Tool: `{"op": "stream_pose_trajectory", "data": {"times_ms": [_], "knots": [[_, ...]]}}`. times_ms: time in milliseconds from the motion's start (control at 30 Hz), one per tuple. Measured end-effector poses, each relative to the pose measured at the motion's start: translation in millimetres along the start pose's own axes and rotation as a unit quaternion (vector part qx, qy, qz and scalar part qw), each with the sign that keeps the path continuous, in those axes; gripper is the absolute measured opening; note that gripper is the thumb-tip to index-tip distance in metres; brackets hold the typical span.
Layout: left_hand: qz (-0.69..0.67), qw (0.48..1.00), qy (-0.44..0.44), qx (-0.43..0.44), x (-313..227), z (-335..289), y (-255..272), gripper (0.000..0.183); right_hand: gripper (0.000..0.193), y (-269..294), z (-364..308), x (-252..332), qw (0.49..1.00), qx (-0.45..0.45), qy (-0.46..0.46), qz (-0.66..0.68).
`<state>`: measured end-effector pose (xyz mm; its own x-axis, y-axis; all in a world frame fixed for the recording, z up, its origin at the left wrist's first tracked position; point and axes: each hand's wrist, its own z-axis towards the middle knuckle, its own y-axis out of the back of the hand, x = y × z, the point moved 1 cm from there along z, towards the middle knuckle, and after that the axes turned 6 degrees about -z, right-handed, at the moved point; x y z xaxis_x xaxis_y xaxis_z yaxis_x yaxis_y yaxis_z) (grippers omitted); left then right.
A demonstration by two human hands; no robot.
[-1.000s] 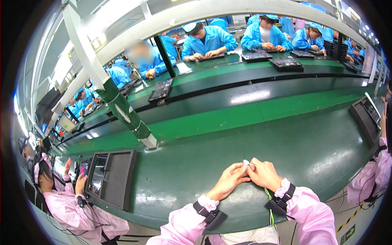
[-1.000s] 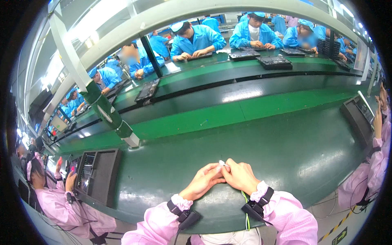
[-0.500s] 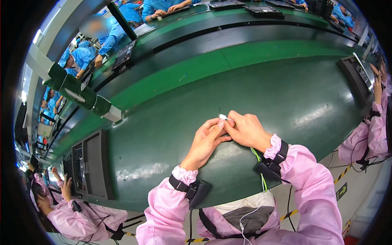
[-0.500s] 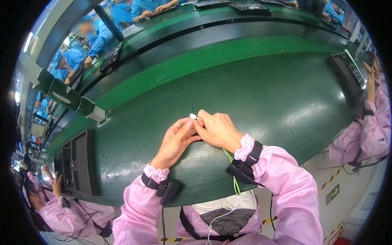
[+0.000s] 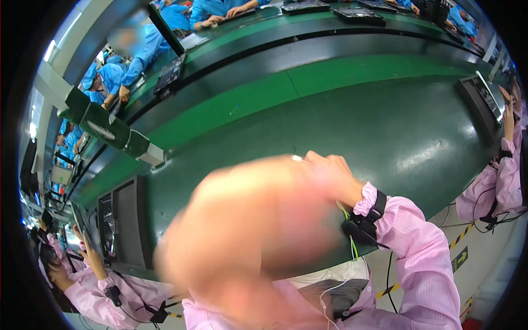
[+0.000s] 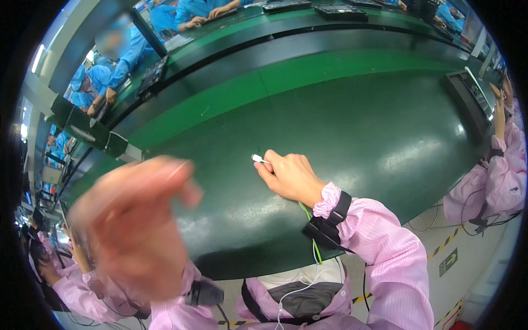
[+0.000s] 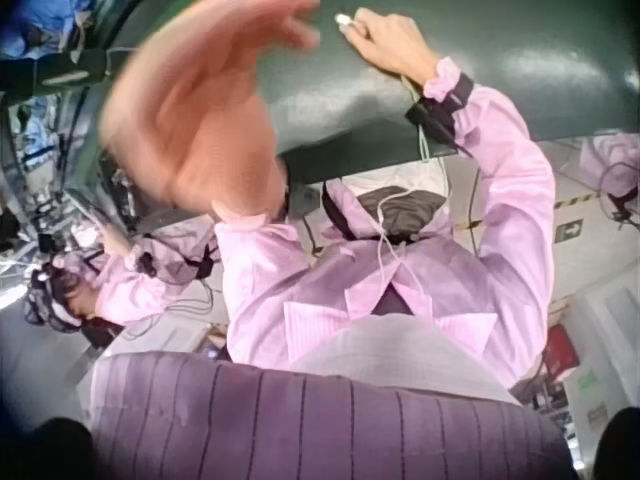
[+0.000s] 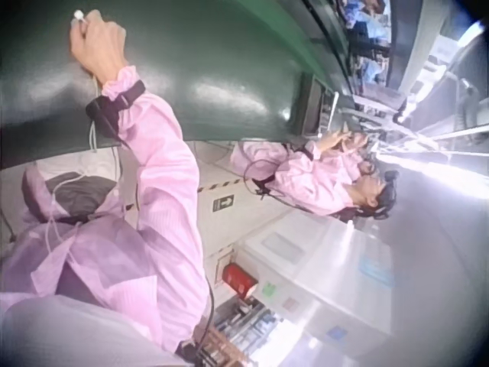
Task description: Inspecting and assembling small electronic components on a factory production line while using industrial testing tablets.
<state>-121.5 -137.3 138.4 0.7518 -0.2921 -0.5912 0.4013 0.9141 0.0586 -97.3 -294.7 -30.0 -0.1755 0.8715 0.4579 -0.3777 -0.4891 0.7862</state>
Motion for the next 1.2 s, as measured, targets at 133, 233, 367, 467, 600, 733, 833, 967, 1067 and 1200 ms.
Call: {"op": "stream_pose_trajectory", "data": {"times_ms": [133, 233, 367, 467, 600, 733, 833, 967, 1067, 1200], "knots": [[0.034, 0.998, 0.044, 0.000, 8.8, -20.6, 21.9, 0.027, 0.028, -10.2, -0.1, 7.3, 0.995, 0.038, -0.073, 0.056], [0.053, 0.995, 0.081, 0.011, 10.9, -31.7, 36.7, 0.028, 0.028, -5.7, 0.2, 5.5, 0.996, 0.024, -0.076, 0.044], [0.086, 0.989, 0.116, 0.039, 17.4, -46.4, 66.6, 0.029, 0.028, -4.5, -0.2, 4.0, 0.995, 0.042, -0.084, 0.027], [0.107, 0.983, 0.136, 0.064, 23.6, -54.2, 91.5, 0.031, 0.027, -7.2, -0.3, 4.1, 0.995, 0.053, -0.083, 0.027], [0.136, 0.973, 0.161, 0.097, 31.4, -65.4, 127.8, 0.032, 0.027, -7.5, -2.6, 2.5, 0.996, 0.042, -0.075, 0.027], [0.171, 0.961, 0.181, 0.125, 40.2, -78.5, 172.1, 0.034, 0.027, -3.7, -2.1, 5.2, 0.994, 0.065, -0.081, 0.018], [0.192, 0.951, 0.197, 0.143, 46.5, -87.0, 206.7, 0.035, 0.026, -2.0, -2.6, 5.3, 0.994, 0.065, -0.082, 0.027], [0.225, 0.932, 0.223, 0.174, 54.8, -96.8, 261.3, 0.037, 0.026, -6.6, -0.3, 5.1, 0.996, 0.046, -0.071, 0.019], [0.251, 0.915, 0.245, 0.200, 59.1, -102.3, 307.3, 0.038, 0.027, -4.6, 1.3, 6.4, 0.996, 0.047, -0.079, 0.024], [0.287, 0.892, 0.261, 0.232, 69.0, -101.8, 369.0, 0.040, 0.026, -2.4, 1.1, 7.3, 0.995, 0.054, -0.085, 0.026]]}}
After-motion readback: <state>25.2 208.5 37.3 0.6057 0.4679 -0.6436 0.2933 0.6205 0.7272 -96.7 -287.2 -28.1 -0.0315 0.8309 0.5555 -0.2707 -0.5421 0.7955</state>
